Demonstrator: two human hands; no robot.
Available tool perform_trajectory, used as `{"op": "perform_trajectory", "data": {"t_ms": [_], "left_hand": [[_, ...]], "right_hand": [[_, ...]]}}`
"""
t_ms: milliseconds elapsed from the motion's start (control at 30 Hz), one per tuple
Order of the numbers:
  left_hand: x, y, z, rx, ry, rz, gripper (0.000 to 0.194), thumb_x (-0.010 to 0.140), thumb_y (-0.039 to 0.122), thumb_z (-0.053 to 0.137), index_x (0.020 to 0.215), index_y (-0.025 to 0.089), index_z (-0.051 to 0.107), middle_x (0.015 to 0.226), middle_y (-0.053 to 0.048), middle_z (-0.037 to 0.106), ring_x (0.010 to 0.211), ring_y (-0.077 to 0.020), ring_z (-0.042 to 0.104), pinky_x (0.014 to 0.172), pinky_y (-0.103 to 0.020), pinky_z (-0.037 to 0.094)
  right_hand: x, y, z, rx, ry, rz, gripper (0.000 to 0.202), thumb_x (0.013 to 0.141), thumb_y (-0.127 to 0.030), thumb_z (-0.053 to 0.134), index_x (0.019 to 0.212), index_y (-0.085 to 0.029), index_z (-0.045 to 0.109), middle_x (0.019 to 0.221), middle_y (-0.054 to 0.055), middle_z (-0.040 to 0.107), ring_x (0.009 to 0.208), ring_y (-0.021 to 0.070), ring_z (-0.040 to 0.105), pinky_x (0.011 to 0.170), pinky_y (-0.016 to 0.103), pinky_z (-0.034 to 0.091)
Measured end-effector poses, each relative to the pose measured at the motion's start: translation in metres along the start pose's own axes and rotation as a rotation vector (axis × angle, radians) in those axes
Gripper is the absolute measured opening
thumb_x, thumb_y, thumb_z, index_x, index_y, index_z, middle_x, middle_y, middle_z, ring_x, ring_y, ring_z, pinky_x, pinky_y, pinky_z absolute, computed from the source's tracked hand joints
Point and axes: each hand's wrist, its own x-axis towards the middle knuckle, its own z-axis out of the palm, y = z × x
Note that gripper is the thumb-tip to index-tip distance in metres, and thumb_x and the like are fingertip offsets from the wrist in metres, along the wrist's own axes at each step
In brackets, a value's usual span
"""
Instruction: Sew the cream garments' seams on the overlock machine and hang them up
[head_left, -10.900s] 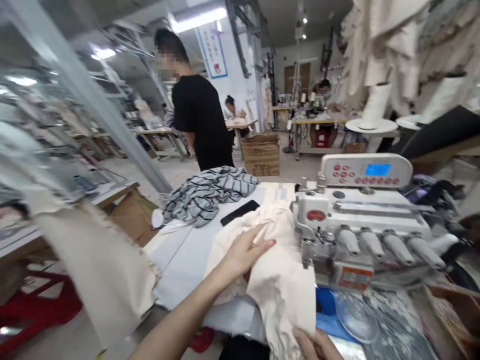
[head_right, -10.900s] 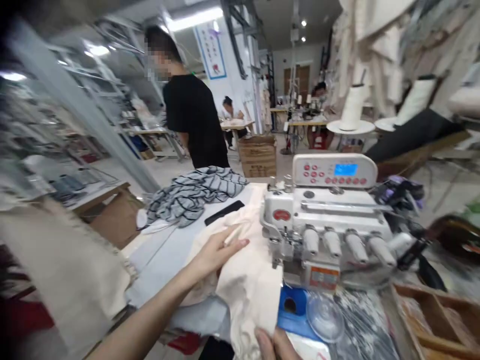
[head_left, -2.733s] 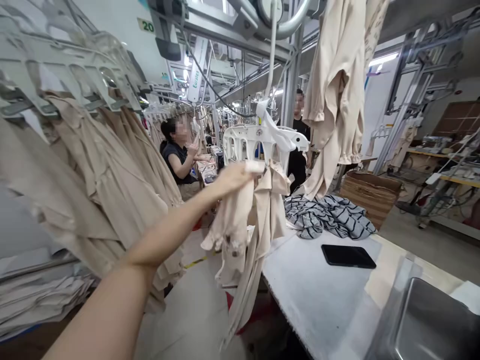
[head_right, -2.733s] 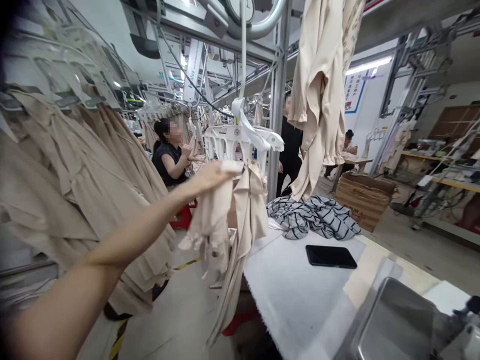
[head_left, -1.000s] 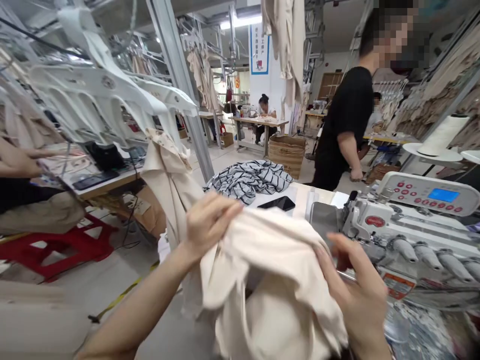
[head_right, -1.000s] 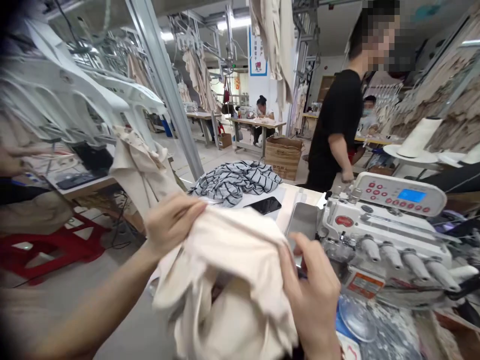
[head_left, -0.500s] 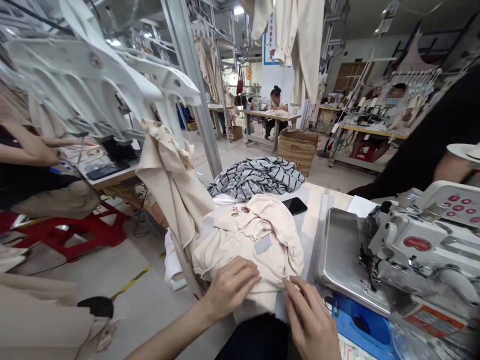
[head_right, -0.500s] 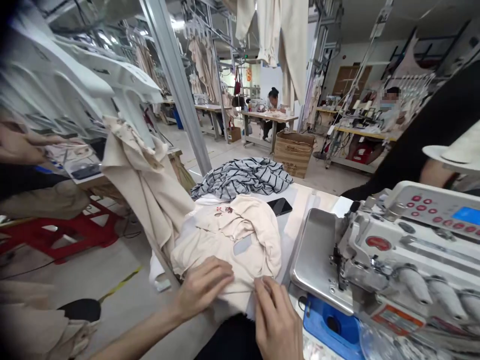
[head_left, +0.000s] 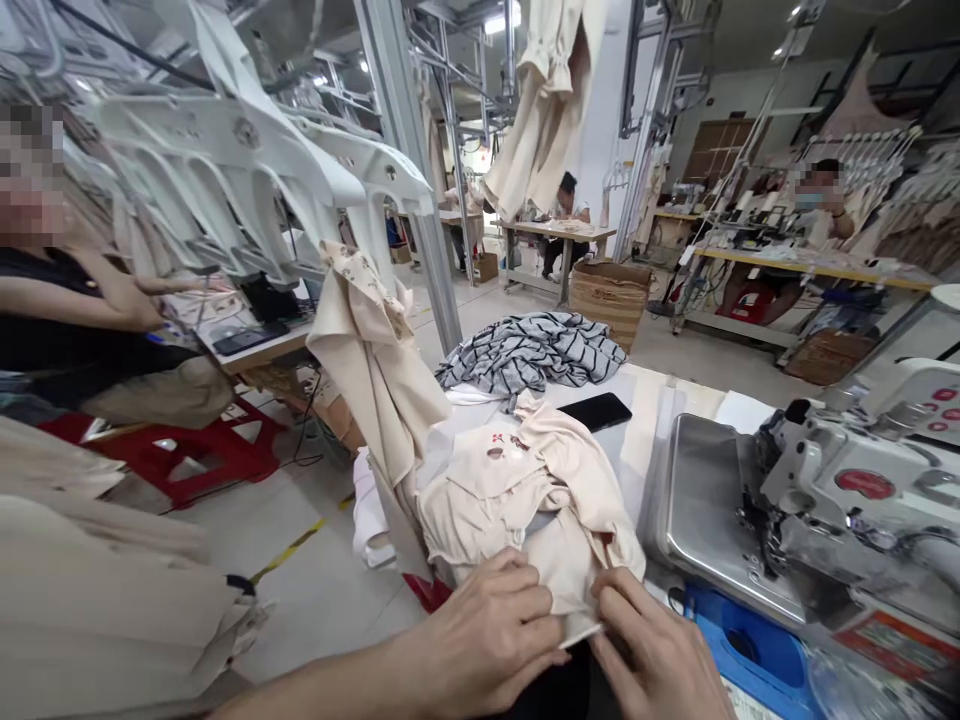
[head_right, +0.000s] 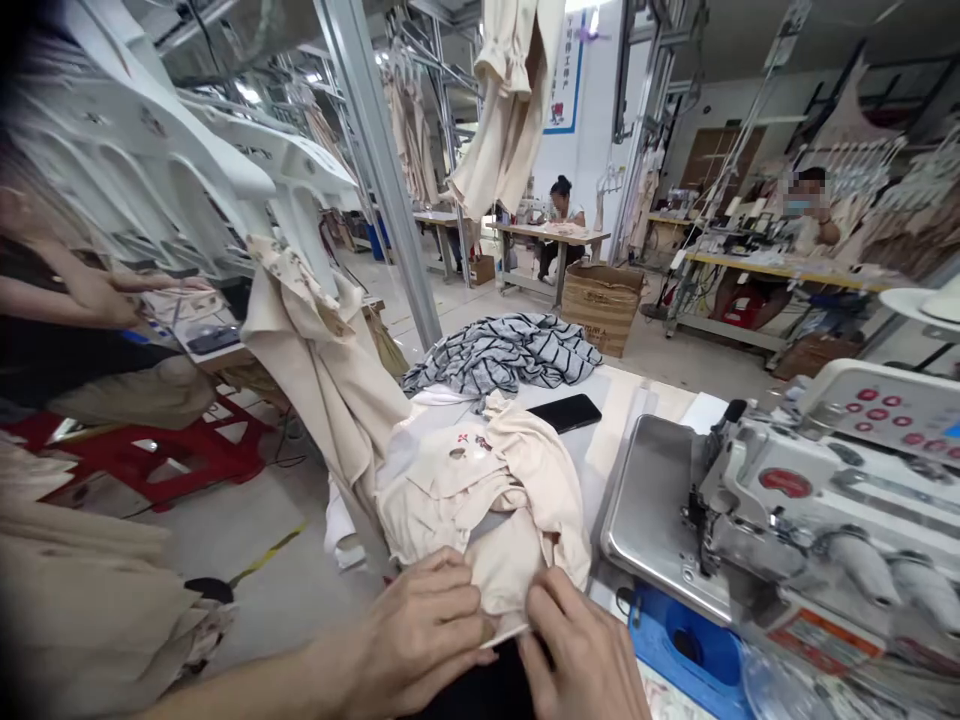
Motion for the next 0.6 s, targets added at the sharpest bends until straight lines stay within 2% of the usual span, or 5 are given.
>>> {"op": "perform_trajectory", "data": {"t_ms": [100,200,333,467,600], "left_hand": [[-0.008,0.011,-0.002,-0.046,-0.044,0.046,0.034,0.103,0.028,0.05,0.071,0.018,0.054,0.065,0.001,0.057,0.06,-0.0118,0.05,0.059,-0.027,0.039],[-0.016,0.012,-0.006,-0.042,-0.132,0.05,0.029,0.102,0.03,0.052,0.076,0.018,0.057,0.066,0.001,0.06,0.059,-0.0119,0.053,0.054,-0.026,0.039],[-0.023,0.011,-0.029,-0.041,-0.221,-0.002,0.024,0.103,0.029,0.049,0.083,0.019,0.057,0.067,0.002,0.062,0.059,-0.0131,0.057,0.053,-0.028,0.038],[-0.03,0.018,-0.049,-0.082,-0.456,-0.034,0.008,0.101,0.027,0.054,0.104,0.022,0.059,0.078,0.002,0.069,0.068,-0.0135,0.065,0.06,-0.024,0.043],[-0.044,0.023,-0.033,-0.027,-0.663,-0.088,0.018,0.097,0.028,0.059,0.114,0.022,0.058,0.084,0.0,0.072,0.069,-0.0161,0.069,0.059,-0.021,0.047]], "right_hand": [[0.001,-0.002,-0.006,-0.089,-0.098,-0.049,0.024,0.085,-0.005,0.043,0.074,-0.025,0.05,0.067,-0.002,0.06,0.051,0.0158,0.065,0.043,0.025,0.044],[-0.005,0.004,-0.009,-0.147,-0.208,-0.023,0.022,0.084,-0.005,0.049,0.077,-0.025,0.055,0.078,-0.001,0.065,0.057,0.0178,0.069,0.048,0.027,0.049],[-0.012,0.01,-0.026,-0.131,-0.194,-0.022,0.012,0.093,-0.016,0.057,0.085,-0.025,0.057,0.088,0.002,0.067,0.074,0.0212,0.073,0.057,0.029,0.056],[-0.012,0.009,-0.043,-0.075,-0.151,-0.036,0.021,0.104,-0.033,0.046,0.086,-0.026,0.055,0.09,0.003,0.064,0.077,0.0199,0.071,0.059,0.028,0.055],[-0.011,0.007,-0.046,-0.083,-0.141,-0.02,0.027,0.102,-0.02,0.039,0.079,-0.023,0.051,0.089,0.004,0.062,0.074,0.018,0.068,0.057,0.025,0.051]]}}
